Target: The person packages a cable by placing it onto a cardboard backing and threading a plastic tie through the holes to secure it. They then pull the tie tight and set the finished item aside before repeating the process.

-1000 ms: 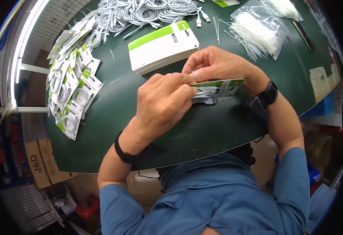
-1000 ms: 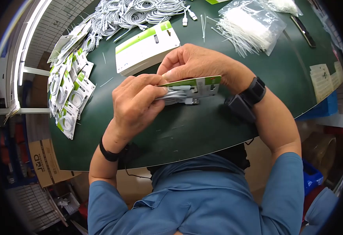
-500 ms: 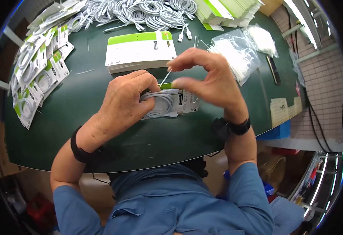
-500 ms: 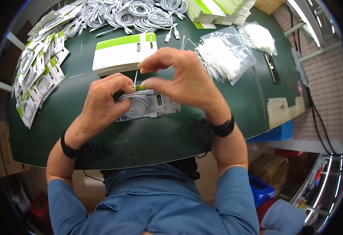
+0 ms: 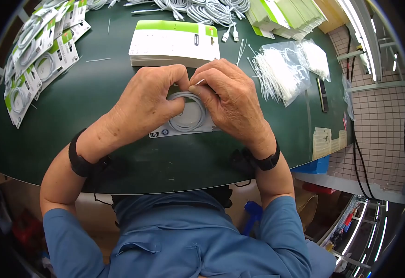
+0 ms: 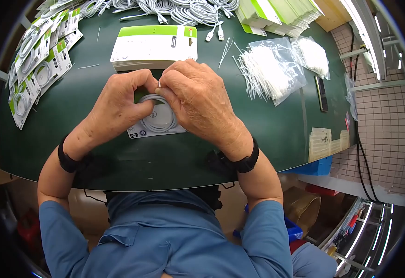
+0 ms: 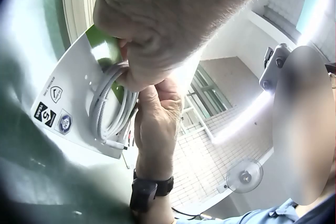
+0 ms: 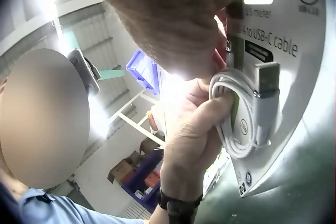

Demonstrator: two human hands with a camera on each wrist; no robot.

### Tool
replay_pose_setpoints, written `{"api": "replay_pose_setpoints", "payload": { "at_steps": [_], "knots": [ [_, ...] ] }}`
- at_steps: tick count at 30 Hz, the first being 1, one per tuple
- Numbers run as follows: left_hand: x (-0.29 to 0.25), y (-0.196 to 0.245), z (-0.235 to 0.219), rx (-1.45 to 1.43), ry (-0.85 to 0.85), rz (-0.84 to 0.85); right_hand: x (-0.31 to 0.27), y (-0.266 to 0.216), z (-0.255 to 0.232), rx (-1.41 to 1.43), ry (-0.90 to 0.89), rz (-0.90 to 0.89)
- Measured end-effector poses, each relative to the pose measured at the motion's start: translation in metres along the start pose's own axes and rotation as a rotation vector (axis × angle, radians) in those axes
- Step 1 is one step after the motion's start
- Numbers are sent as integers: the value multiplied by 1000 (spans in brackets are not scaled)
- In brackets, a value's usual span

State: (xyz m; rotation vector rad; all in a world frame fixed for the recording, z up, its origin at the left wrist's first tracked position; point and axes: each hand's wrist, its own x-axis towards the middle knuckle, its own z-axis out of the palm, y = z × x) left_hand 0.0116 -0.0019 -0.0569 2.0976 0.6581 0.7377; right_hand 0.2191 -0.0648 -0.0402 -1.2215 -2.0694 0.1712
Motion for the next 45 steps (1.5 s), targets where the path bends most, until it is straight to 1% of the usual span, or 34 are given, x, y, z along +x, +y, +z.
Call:
{"api": "replay_pose_setpoints", "payload": {
  "at_steps": [2,3,6,8,11,15,16,19,26,31,34,35,38,39,42,45],
  "knots": [
    [-1,0,0,-56,15,-22,1,0,4,-57,58,-63],
    [-1,0,1,-83,22,-30,1,0,5,-53,64,-56],
    [-1,-2,4,-150,14,-67,2,-1,7,-153,93,-121],
    [0,-1,3,-176,3,-88,3,0,10,-156,120,-127],
    [2,1,-1,-207,-84,-229,2,2,14,-166,163,-140],
    [2,2,3,-258,-70,-257,2,2,15,-213,153,-132],
    [1,1,4,-255,-75,-256,2,2,16,-220,151,-125],
    [1,-6,11,-260,-10,-148,2,3,15,-237,143,-113],
    [-1,-6,11,-261,-21,-158,2,5,19,-219,219,-100],
    [-2,-4,12,-283,-29,-161,3,4,19,-208,214,-88],
    [-2,-6,12,-282,-29,-149,1,2,19,-191,176,-3],
    [-2,-7,12,-280,-32,-144,1,2,19,-190,172,-6],
    [-1,-7,11,-301,-35,-150,-1,2,18,-31,125,97],
    [-1,-7,11,-311,-38,-152,0,2,17,-33,122,93],
    [-1,-7,9,-327,-54,-191,2,2,15,227,166,98],
    [-1,-5,8,-330,-54,-209,3,2,10,227,150,92]
  ]
}}
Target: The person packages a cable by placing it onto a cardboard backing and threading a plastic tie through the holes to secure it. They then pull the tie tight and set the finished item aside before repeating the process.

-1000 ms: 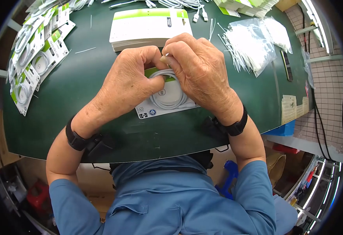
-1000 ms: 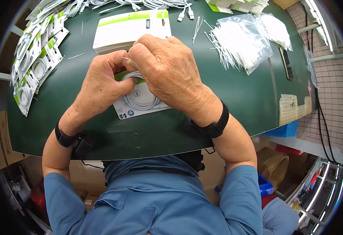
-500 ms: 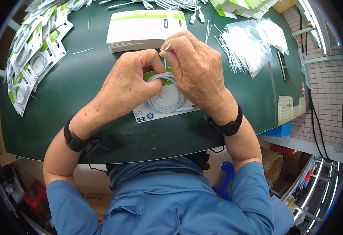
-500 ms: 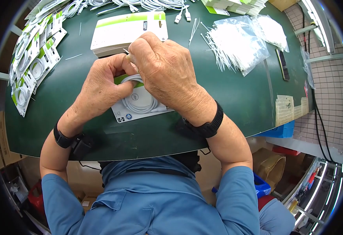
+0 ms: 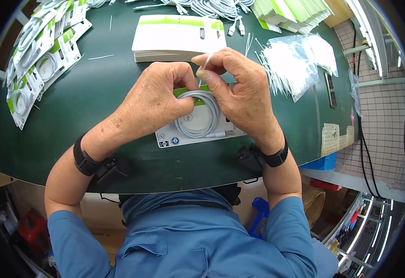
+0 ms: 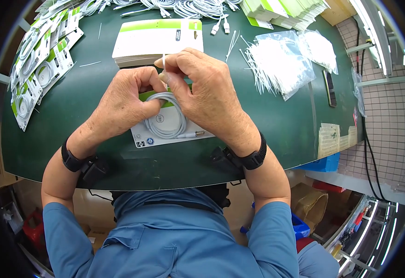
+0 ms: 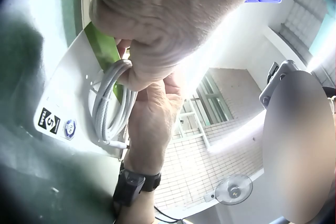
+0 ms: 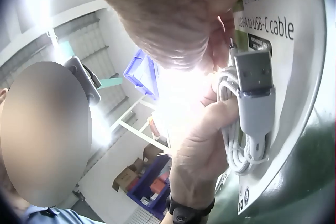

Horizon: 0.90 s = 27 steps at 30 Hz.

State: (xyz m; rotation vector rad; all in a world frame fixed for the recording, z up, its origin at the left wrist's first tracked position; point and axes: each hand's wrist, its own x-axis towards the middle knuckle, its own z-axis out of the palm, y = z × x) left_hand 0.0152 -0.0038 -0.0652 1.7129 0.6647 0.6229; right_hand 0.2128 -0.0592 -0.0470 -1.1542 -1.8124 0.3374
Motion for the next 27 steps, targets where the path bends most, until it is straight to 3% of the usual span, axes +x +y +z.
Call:
{"api": "replay_pose_setpoints", "payload": {
  "at_steps": [6,10,14,17,22,27],
  "knots": [
    [0,2,-1,31,11,11,2,-12,-15,-93,-56,-34],
    [1,9,-6,110,-27,-57,0,-22,-26,11,-159,78],
    [3,0,-5,39,-35,4,-2,-20,-33,206,-318,84],
    [3,1,-4,54,-19,13,-5,-25,-39,272,-387,217],
    [2,10,0,-49,25,-28,-7,-27,-37,253,-342,238],
    [5,8,-6,-23,-11,25,-10,-29,-26,42,-182,17]
  ]
}}
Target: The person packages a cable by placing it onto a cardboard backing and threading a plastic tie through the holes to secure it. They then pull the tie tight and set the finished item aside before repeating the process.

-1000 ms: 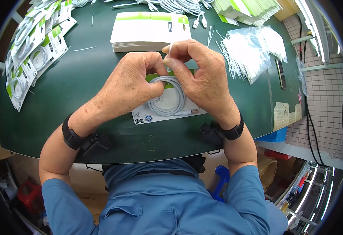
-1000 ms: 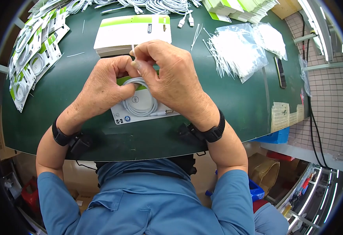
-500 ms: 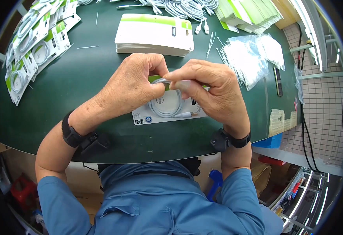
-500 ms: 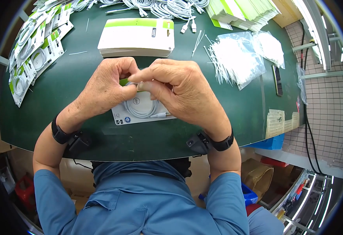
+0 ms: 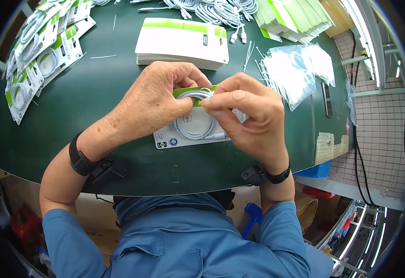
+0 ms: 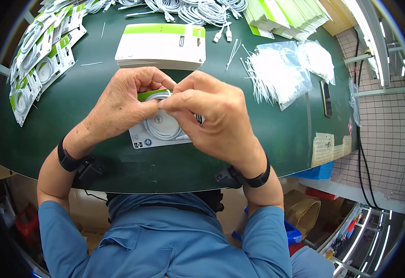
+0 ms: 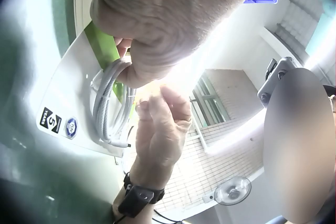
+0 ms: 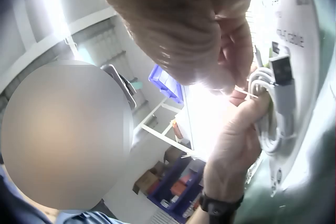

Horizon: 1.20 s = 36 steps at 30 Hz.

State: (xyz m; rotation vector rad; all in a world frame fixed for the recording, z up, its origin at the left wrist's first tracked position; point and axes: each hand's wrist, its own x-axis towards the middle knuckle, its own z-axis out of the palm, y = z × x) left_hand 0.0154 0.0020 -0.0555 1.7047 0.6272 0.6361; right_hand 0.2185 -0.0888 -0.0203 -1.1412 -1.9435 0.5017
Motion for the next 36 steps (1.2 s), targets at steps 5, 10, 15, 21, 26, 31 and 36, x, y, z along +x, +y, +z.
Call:
{"api": "replay_pose_setpoints", "payload": {
  "at_steps": [5,10,15,21,26,31,36],
  "knots": [
    [-2,16,-12,-53,-25,-57,0,3,4,-174,140,-239],
    [-5,28,-16,-78,-31,-52,-2,-2,5,-244,182,-335],
    [-7,32,-18,-49,-40,-41,-3,-4,7,-248,185,-333],
    [-7,32,-17,-11,-38,-24,-3,-4,8,-271,187,-328],
    [-7,34,-17,-8,-38,-39,-3,-2,9,-261,175,-305],
    [-8,33,-16,-13,-36,-39,-3,0,11,-262,170,-309],
    [-8,27,-12,0,23,17,-1,1,15,-278,215,-340]
  ]
}}
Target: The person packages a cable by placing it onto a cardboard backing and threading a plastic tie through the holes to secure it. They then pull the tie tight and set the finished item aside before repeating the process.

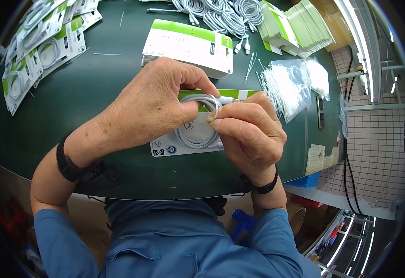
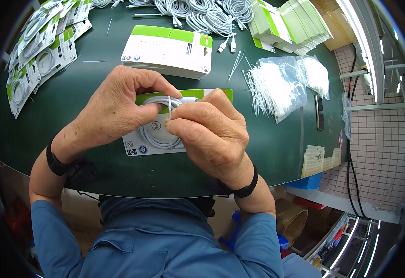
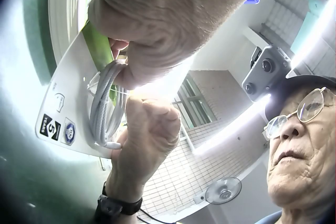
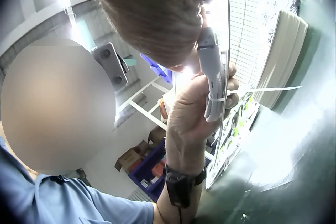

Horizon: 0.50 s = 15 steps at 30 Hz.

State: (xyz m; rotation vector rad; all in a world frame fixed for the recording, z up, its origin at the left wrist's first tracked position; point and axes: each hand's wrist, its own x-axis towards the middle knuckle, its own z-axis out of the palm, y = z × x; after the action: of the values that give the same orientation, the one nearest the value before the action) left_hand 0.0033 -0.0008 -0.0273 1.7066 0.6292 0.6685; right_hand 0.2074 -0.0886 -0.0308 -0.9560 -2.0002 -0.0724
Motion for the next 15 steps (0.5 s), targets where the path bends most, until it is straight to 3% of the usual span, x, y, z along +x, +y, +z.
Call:
{"api": "replay_pose_setpoints", "payload": {
  "at_steps": [15],
  "knots": [
    [1,-3,1,31,3,46,-2,-1,-3,-12,-71,15]
  ]
}}
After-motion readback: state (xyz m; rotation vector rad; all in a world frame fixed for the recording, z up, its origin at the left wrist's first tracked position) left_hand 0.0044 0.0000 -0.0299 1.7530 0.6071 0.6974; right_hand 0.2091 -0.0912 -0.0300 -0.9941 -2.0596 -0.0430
